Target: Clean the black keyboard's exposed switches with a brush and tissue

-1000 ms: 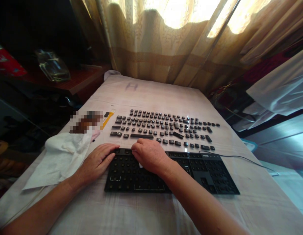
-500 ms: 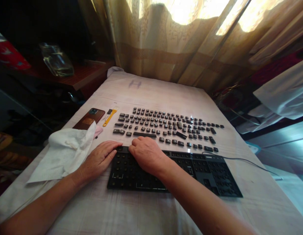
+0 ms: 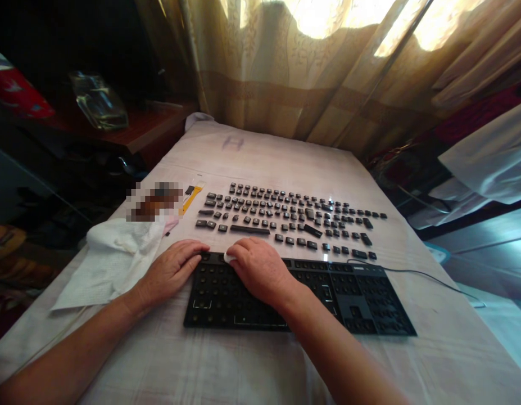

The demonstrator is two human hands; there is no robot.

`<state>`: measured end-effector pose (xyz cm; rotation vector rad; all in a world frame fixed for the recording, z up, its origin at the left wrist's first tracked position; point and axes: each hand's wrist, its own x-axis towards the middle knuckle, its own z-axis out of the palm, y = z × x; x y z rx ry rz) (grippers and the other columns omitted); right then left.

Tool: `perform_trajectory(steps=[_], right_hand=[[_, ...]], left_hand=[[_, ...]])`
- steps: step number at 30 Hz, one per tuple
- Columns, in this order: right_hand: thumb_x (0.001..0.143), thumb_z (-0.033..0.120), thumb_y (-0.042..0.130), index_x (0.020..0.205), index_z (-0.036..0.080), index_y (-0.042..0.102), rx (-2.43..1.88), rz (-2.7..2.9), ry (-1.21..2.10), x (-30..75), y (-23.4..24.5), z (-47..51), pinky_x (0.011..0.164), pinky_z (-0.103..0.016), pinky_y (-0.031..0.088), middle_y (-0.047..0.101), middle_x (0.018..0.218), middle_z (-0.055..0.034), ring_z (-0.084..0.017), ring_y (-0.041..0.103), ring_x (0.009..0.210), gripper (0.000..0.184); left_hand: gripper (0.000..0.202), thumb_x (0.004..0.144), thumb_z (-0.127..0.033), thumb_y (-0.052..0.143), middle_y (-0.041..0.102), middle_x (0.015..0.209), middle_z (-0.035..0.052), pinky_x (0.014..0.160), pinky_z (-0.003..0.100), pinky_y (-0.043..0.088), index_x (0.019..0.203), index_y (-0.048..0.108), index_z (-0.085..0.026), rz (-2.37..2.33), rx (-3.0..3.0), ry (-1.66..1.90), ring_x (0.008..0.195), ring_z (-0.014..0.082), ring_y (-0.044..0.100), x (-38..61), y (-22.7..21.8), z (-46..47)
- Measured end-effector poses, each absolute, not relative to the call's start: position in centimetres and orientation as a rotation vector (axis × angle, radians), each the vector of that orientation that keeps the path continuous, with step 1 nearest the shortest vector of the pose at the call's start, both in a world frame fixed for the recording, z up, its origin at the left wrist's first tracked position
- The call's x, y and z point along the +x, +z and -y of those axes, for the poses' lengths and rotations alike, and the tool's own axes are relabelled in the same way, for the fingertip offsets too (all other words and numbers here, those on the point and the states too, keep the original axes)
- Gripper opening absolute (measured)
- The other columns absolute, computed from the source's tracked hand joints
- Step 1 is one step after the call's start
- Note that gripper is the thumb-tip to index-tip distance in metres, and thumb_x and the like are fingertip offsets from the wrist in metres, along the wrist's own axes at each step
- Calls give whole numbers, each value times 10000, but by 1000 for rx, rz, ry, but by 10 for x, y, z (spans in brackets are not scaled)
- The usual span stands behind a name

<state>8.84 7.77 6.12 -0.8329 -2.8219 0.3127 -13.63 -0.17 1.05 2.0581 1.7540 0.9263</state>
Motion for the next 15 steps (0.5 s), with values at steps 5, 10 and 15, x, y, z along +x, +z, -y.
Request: perform_trajectory(steps=[5,10,15], right_hand=[[955,125,578,1100,236,750,-855,2757,143,97,50,-59,777,-316,500,727,1041,-82,-203,655,882,250],[979,167,584,1116,270,735,-802,2788,19,84,50,-41,718,-273,459,706,1033,-69,-180,616,848,229],[997,216,588,1032,246,727,-689,2910,58,62,54,-35,702,-291,448,695,997,-63,-202,593,870,146]], left_hand=[[259,964,-328,483,748,1085,46,1007,412,564,1077,696,-232,-1742,2046,928,1061,209,675,-141,13,2],[257,965,-329,489,752,1085,45,1008,413,560,1082,700,-242,-1707,2056,935,1059,206,678,-143,13,1],[259,954,-316,493,746,1103,53,1009,421,560,1092,698,-238,-1724,2057,954,1077,212,671,-142,11,2]])
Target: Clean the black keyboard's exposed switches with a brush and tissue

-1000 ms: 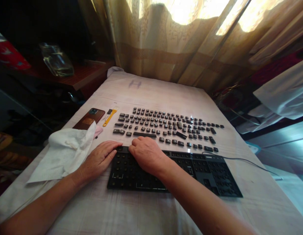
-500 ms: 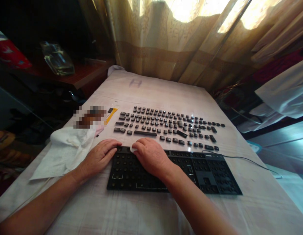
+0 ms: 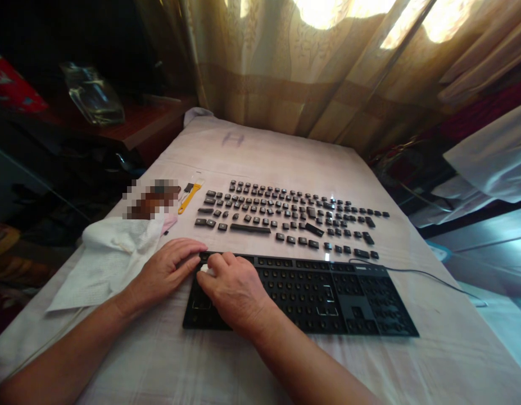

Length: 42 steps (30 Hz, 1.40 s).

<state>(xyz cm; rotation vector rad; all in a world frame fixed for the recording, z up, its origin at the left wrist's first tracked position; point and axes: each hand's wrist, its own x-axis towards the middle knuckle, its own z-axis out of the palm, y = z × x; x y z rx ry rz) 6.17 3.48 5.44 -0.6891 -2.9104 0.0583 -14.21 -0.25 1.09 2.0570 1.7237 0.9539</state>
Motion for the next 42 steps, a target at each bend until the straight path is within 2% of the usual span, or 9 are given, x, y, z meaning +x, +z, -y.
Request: perform_trajectory(steps=[3,10,18,22,25,35,39,42], right_hand=[[991,215,594,1003,228,724,-709,2971,66,59,56,-34,681,-301,446,691,992,-70,-214,595,870,131],[999,221,578,1072,243,730,-922,3014,154,64,62,-29,700,-309,479,690,1041,-82,-234,620,924,170],[944,127,602,965,213,753,-942,2880,185,69,66,-28,736,-297,514,714,1014,-86,-220,652,884,175],[945,89,516,1074,212,719,-932,2608,243,90,65,-34,764,-288,528,715,1021,-81,-196,668,880,270],[956,93,503,1115,211,697,-880,2565,201,97,59,-35,728,-273,521,716,993,-73,-189,670,849,277],[900,163,700,923,204,710,-882,2738,-81,59,46,-22,621,-303,447,700,896,-52,-217,623,769,49],[896,138,681,835,195,699,-867,2850,-32,57,56,-21,633,-301,443,688,857,-63,-216,616,782,85],[895,116,653,840,199,720,-893,2897,65,61,63,-23,657,-291,451,694,876,-67,-209,623,802,120]], left_hand=[[256,953,-312,495,744,1103,54,1010,415,556,1097,693,-240,-1721,2051,957,1078,211,669,-141,12,3],[253,960,-321,499,738,1117,48,1025,412,537,1118,682,-247,-1724,2057,915,1098,212,658,-140,14,4],[235,963,-314,516,733,1128,53,1031,426,531,1112,681,-239,-1733,2075,905,1117,219,647,-138,12,5],[232,959,-303,524,733,1133,48,1048,430,522,1121,679,-239,-1724,2060,909,1126,218,646,-137,13,5],[216,948,-308,544,728,1130,55,1038,442,525,1104,668,-223,-1768,2007,894,1116,224,650,-136,13,5],[190,940,-286,552,725,1145,43,1053,455,511,1087,655,-225,-1774,1996,888,1135,226,644,-136,11,6],[191,938,-279,550,725,1148,43,1059,463,506,1087,654,-221,-1777,1993,883,1140,227,642,-136,11,6],[190,935,-286,557,723,1158,44,1066,464,502,1086,655,-223,-1774,1997,878,1150,229,639,-136,12,6]])
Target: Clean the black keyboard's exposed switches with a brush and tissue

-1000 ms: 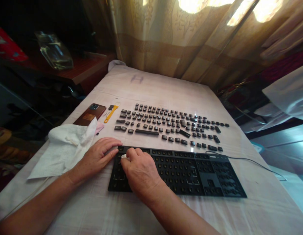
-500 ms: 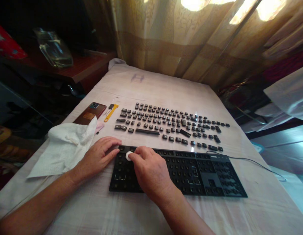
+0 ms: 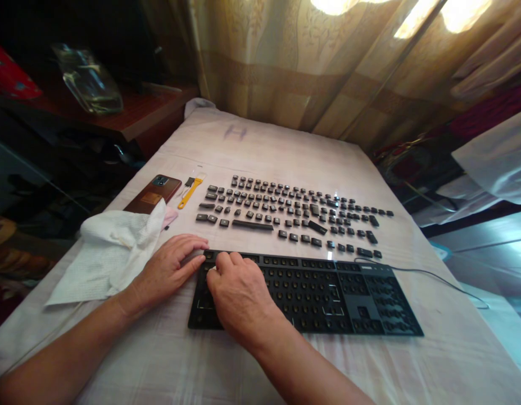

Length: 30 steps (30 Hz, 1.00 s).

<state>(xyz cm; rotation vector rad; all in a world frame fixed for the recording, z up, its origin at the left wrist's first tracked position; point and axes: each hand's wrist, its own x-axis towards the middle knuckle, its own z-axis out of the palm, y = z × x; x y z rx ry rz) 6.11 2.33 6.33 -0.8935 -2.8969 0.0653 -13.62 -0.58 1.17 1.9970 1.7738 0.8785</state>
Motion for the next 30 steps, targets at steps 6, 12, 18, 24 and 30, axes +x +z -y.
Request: perform_trajectory(steps=[6,12,18,24,30], right_hand=[[877,85,603,950,222,753,-1060,2691,140,88,64,-29,685,-282,471,706,954,-53,-194,649,808,216],[888,92,618,959,227,750,-1023,2697,39,84,56,-28,664,-285,460,712,964,-54,-203,645,804,202],[891,91,641,853,199,718,-975,2806,-20,72,54,-23,659,-294,435,697,890,-68,-205,611,797,138],[937,135,619,918,210,733,-923,2947,69,77,62,-30,696,-297,450,698,964,-78,-205,614,838,138],[885,77,550,920,201,739,-1130,2735,367,95,69,-29,746,-290,475,695,948,-65,-187,638,828,228]], left_hand=[[183,943,-295,552,719,1165,51,1066,467,499,1075,653,-219,-1774,1994,873,1155,230,634,-135,12,6],[178,946,-294,548,724,1148,38,1058,460,499,1076,649,-227,-1770,2015,882,1139,226,638,-135,10,6],[183,949,-303,549,722,1159,37,1070,456,490,1088,643,-231,-1767,2011,872,1151,222,631,-136,10,6],[190,949,-310,547,716,1168,42,1079,459,487,1091,644,-229,-1776,2011,867,1161,225,626,-136,11,6],[199,950,-319,531,723,1161,49,1064,460,501,1077,657,-231,-1773,2015,865,1149,230,634,-136,10,6]])
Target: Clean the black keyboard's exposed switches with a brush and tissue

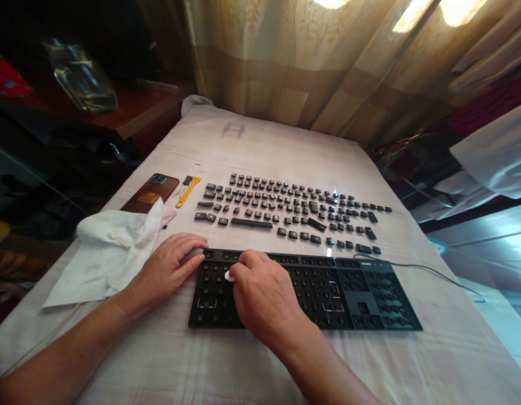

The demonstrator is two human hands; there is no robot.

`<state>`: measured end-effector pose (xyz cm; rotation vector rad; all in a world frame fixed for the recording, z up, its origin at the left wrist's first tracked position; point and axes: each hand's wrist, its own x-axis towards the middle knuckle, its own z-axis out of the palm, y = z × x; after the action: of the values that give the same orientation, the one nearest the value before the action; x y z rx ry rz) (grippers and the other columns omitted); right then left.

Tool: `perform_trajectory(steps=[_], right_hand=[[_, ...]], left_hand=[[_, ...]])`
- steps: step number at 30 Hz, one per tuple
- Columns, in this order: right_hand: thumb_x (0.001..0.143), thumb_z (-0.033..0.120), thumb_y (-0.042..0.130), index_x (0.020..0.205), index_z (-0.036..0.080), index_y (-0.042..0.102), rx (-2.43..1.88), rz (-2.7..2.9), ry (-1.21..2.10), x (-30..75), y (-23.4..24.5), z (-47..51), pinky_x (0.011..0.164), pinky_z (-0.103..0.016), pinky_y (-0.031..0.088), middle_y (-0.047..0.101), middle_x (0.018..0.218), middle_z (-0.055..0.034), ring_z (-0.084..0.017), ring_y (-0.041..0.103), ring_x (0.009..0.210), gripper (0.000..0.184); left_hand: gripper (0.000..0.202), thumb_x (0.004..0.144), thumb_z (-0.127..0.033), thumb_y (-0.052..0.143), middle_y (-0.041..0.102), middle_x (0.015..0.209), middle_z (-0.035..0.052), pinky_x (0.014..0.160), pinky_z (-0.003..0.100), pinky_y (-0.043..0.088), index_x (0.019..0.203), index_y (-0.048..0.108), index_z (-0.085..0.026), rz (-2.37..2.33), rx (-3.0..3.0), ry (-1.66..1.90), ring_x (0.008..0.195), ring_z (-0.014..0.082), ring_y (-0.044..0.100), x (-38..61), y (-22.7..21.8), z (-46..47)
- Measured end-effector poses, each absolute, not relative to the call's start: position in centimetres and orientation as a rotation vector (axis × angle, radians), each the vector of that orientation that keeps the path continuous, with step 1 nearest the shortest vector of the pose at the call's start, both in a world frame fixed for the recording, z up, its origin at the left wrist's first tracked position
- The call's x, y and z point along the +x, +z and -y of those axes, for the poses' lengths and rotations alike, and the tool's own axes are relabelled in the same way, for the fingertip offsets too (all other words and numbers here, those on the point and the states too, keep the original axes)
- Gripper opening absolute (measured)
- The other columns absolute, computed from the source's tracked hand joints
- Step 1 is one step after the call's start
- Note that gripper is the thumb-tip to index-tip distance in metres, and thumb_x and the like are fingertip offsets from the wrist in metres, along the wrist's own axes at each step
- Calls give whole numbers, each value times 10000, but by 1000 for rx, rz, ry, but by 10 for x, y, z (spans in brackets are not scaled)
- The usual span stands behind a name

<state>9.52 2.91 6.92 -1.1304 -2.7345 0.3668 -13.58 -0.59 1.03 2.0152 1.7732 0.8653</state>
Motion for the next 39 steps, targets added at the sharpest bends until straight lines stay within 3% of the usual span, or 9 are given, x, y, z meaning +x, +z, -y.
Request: perform_trajectory(steps=[3,9,13,16,20,25,28,34,39], right_hand=[[915,124,492,957,199,701,-1090,2421,580,111,71,-27,753,-284,487,692,941,-56,-173,657,827,226],[923,271,509,900,209,629,-1256,2036,1084,121,67,-25,547,-219,429,618,687,18,-130,565,595,137],[912,280,518,897,217,607,-1207,1980,1167,118,64,-22,537,-207,413,591,688,36,-120,535,588,110],[913,251,527,893,224,598,-1182,2020,1112,117,63,-18,529,-197,399,590,679,47,-114,534,581,79],[939,195,520,914,226,599,-1102,2090,983,118,59,-11,533,-185,417,628,687,46,-105,571,580,89],[981,115,450,1089,223,638,-861,2161,631,118,51,-2,727,-221,546,710,963,-56,-139,692,830,242],[984,166,518,1200,203,632,-823,2199,482,118,45,2,772,-258,578,706,1032,-95,-171,697,895,247],[990,169,544,1083,194,696,-799,2214,354,123,40,0,690,-246,565,706,871,-65,-154,672,769,180],[998,187,499,1022,190,711,-1007,2360,251,125,44,-9,682,-249,549,709,899,-71,-161,675,764,213]], left_hand=[[202,949,-329,542,726,1156,53,1044,456,509,1082,658,-230,-1770,2022,896,1135,231,644,-136,12,6],[191,962,-357,573,748,1057,18,970,392,500,1102,656,-258,-1646,2214,1135,1026,197,672,-121,30,11],[266,946,-369,613,749,1075,15,960,354,495,1186,639,-259,-1479,2262,1142,1018,177,678,-103,42,16],[224,939,-353,629,753,1027,-2,917,314,499,1141,646,-257,-1432,2181,1122,970,155,687,-93,45,20],[91,937,-329,619,729,834,-46,753,251,490,939,681,-262,-1447,1921,1094,783,118,668,-83,49,26],[161,879,-383,630,678,714,-36,642,226,485,851,678,-232,-1458,1463,1055,665,114,622,-74,53,27],[206,819,-417,660,642,672,-32,579,210,469,819,645,-211,-1436,1238,1075,623,109,586,-70,53,26],[244,814,-453,655,735,750,12,616,232,531,837,676,-210,-1297,1208,893,692,146,673,-75,61,25],[238,860,-450,624,771,873,-4,688,262,567,937,719,-246,-1723,1598,1052,721,150,684,-110,57,10]])
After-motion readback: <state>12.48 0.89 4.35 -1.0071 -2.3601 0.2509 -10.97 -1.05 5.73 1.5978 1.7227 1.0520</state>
